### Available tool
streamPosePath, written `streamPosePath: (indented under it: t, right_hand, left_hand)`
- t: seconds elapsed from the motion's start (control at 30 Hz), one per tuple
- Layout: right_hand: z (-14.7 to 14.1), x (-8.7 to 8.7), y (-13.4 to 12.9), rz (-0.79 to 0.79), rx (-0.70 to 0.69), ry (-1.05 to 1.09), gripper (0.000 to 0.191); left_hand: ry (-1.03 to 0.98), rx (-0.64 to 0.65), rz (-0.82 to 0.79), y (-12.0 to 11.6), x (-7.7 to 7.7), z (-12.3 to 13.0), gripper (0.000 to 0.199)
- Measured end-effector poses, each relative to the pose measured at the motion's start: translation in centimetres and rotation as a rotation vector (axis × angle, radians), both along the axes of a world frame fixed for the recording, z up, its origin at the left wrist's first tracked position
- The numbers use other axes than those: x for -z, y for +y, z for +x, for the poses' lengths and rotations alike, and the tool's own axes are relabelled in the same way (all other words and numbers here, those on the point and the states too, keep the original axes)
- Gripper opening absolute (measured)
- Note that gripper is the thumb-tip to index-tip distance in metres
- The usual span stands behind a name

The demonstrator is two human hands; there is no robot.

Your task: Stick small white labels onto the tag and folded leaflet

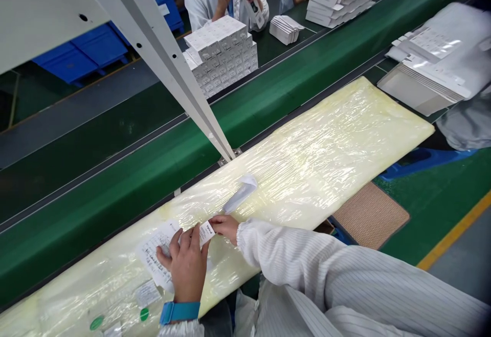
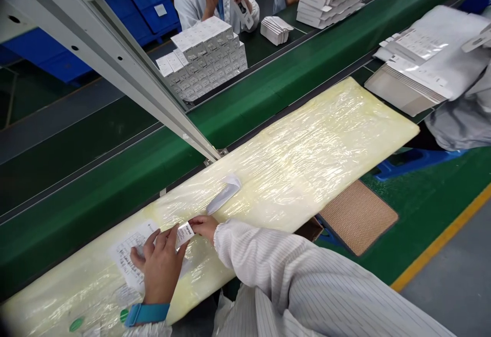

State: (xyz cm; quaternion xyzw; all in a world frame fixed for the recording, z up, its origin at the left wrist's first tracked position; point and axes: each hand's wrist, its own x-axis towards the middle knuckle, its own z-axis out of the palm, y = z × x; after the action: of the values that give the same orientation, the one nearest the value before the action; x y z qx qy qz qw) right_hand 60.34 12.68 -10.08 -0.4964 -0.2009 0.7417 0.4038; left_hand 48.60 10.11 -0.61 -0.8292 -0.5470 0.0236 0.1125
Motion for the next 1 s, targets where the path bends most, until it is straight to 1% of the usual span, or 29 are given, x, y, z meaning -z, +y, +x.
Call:
streamPosePath:
  t: [0.1, 0.27, 0.3, 0.43, 0.5, 0.63, 0.87, 1.0]
  right_hand:
    - [-0.3, -0.3, 0.2, -0.037, -0.005, 0.047, 0.014]
    - [-0.6, -0.4, 1.4, -0.044, -0.047, 0.081, 0.009]
    - [-0.7, -0.6, 1.4, -0.032, -0.039, 0.086, 0.011]
    - [-1.0, -1.2, 1.1, 0.01, 0.042, 0.088, 0.027]
    - [-1.0, -1.4, 1.1, 0.015, 0.049, 0.099, 0.031]
    - [-1.1, -1.2, 1.8, 0.016, -0.023, 0.122, 0.027]
    - [-2.0, -0.4, 3.0, 0.044, -0.101, 0.042, 0.007]
    - [-2.0, -0.6, 3.2, 0.036, -0.128, 0.028, 0.012]
  left_hand:
    - [0.039, 0.029, -0.01, 0.4, -0.7, -0.2, 0.038]
    - [0.075, 0.049, -0.001, 0.7, -1.3, -0.4, 0.038]
    - [0.074, 0.044, 0.011, 0.8, -1.4, -0.5, 0.038]
    - [0.06, 0.021, 0.055, 1.1, -1.4, -1.0, 0.038]
    - [0.058, 0.023, 0.062, 1.2, -1.5, -1.2, 0.039]
    - [0.056, 0.025, 0.046, 1.3, -1.6, -1.3, 0.038]
    - [0.065, 0.0, 0.017, 1.3, -1.3, -1.5, 0.038]
    - [0.094, -0.002, -0.005, 1.5, -1.4, -1.9, 0.038]
